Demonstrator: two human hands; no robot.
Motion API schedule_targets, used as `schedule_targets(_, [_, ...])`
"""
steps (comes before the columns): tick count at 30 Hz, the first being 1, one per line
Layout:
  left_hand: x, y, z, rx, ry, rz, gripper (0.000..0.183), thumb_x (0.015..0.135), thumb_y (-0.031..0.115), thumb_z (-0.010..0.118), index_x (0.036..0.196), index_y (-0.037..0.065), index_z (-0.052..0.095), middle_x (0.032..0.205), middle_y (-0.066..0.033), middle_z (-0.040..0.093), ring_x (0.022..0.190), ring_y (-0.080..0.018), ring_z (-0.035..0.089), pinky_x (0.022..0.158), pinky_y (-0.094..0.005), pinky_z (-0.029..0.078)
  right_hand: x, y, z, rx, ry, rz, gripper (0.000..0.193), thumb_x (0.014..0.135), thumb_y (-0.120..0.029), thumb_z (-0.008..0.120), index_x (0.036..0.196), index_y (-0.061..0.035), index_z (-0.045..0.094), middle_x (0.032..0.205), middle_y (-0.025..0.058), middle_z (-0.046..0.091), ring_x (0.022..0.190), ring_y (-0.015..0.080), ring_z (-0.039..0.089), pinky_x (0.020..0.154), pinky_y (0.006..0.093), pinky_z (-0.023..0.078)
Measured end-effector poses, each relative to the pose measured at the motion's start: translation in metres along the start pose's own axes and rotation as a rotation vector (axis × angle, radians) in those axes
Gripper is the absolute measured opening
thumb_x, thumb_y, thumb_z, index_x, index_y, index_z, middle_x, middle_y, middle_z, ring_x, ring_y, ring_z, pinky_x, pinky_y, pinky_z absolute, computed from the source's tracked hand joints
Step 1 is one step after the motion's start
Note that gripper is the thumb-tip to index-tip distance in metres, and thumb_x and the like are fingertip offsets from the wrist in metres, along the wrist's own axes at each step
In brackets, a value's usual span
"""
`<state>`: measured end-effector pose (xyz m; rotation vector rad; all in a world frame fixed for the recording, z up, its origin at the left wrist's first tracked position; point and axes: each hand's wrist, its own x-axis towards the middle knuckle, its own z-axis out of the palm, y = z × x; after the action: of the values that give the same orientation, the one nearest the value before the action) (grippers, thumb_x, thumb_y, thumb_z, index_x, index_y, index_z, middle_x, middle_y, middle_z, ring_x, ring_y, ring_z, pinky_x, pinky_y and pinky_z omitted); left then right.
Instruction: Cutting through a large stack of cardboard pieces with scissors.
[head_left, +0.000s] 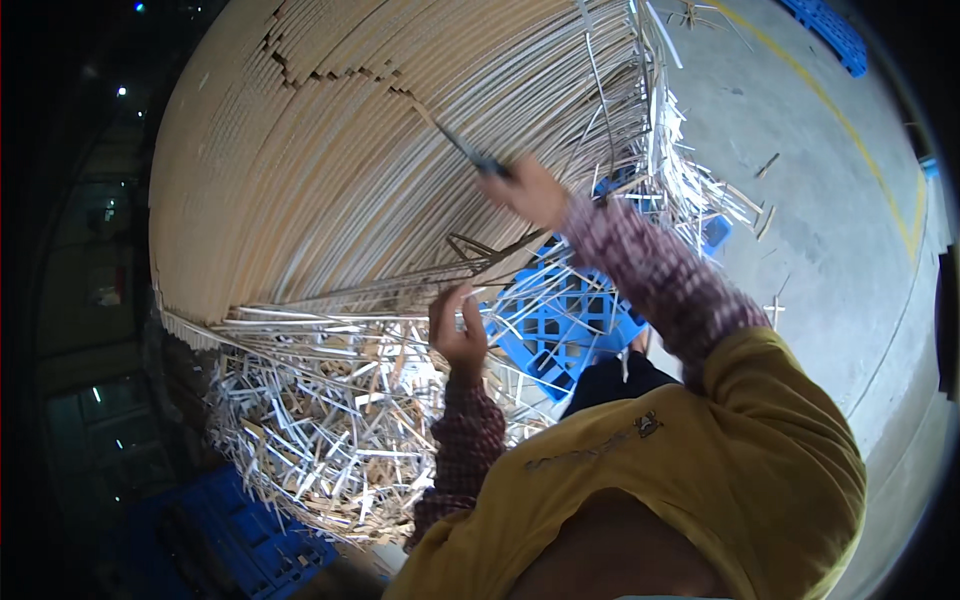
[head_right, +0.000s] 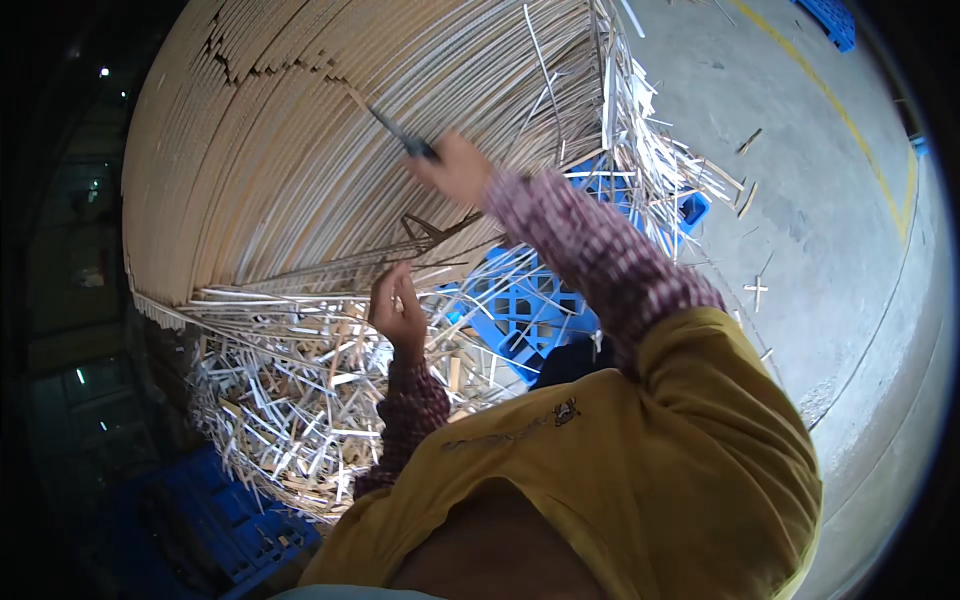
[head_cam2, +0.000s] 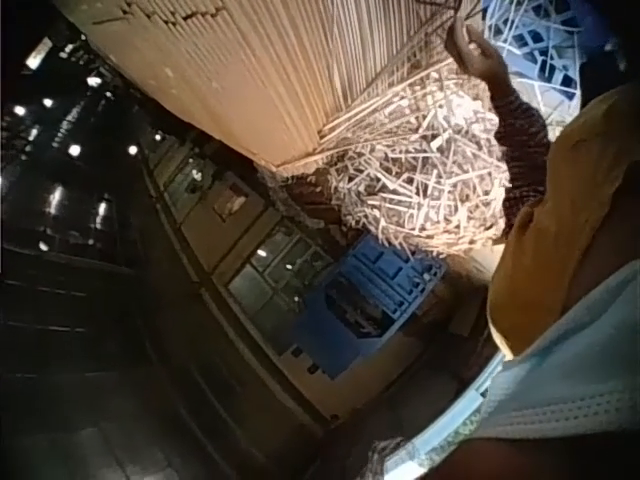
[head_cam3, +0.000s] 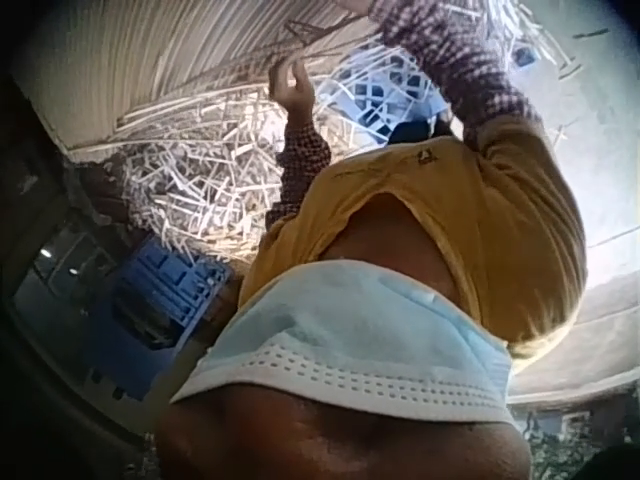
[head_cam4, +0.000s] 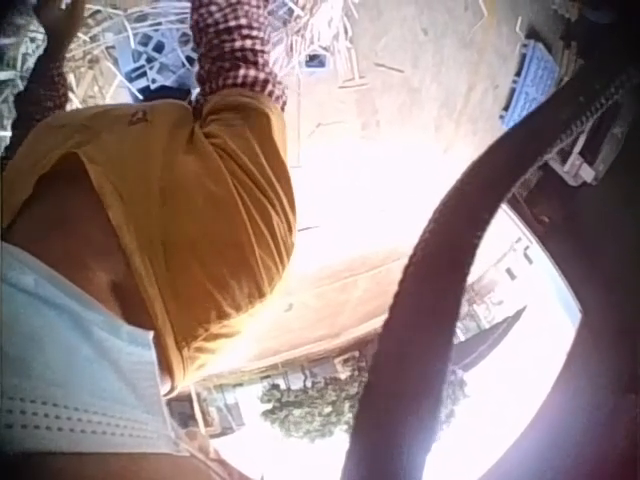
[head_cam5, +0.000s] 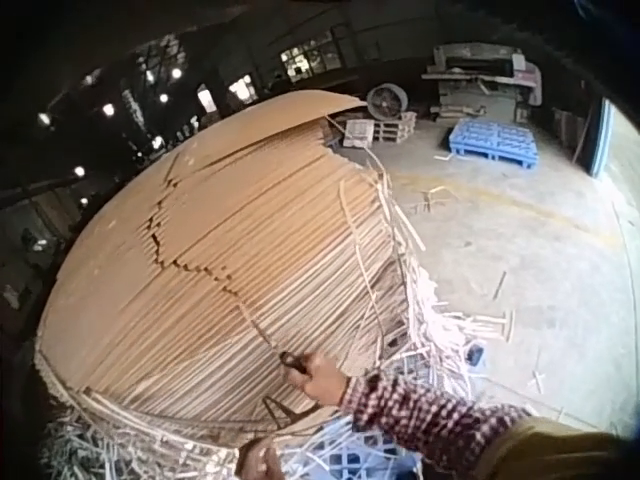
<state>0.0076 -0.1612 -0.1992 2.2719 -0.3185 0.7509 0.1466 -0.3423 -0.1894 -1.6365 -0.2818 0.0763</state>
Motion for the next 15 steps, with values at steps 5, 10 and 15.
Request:
schedule_targets(5, [0.021,-0.001,-0.008,0.009,-0.118,0.100,0.034,0.079,0.006,0.055,0.112,-0.003,0.052,0.111,-0.0188,0.054,0.102,-0.0332,0.053,0.086,-0.0367,0.044,-0.142,0.061,-0.009,0.088,-0.753,0.336,0.033,0.087,-0.029,0.054,0.104,-0.0010,0.059,0.083,0.0107,0.064,0.080,0.0166,0.060,0.076,0.0301,0.047])
schedule_targets(10, [0.023,-0.043,0.014,-0.179,-0.138,-0.246,0.041,0.082,0.007,0.054,0.121,-0.002,0.045,0.116,-0.0184,0.051,0.109,-0.0297,0.049,0.091,-0.0375,0.038,-0.040,0.015,-0.044,-0.136,-0.409,0.023,0.043,0.085,-0.042,0.053,0.079,0.0003,0.063,0.052,0.0042,0.052,0.043,0.0123,0.046,0.044,0.0293,0.040])
schedule_targets(15, [0.038,-0.026,0.027,-0.059,-0.136,-0.079,0.035,0.085,0.012,0.051,0.117,-0.002,0.049,0.110,-0.0175,0.054,0.101,-0.0293,0.052,0.085,-0.0363,0.041,0.032,-0.016,-0.036,-0.201,-0.282,0.040,0.043,0.086,-0.042,0.050,0.074,-0.0025,0.062,0.044,0.0013,0.042,0.038,0.0098,0.036,0.040,0.0273,0.034])
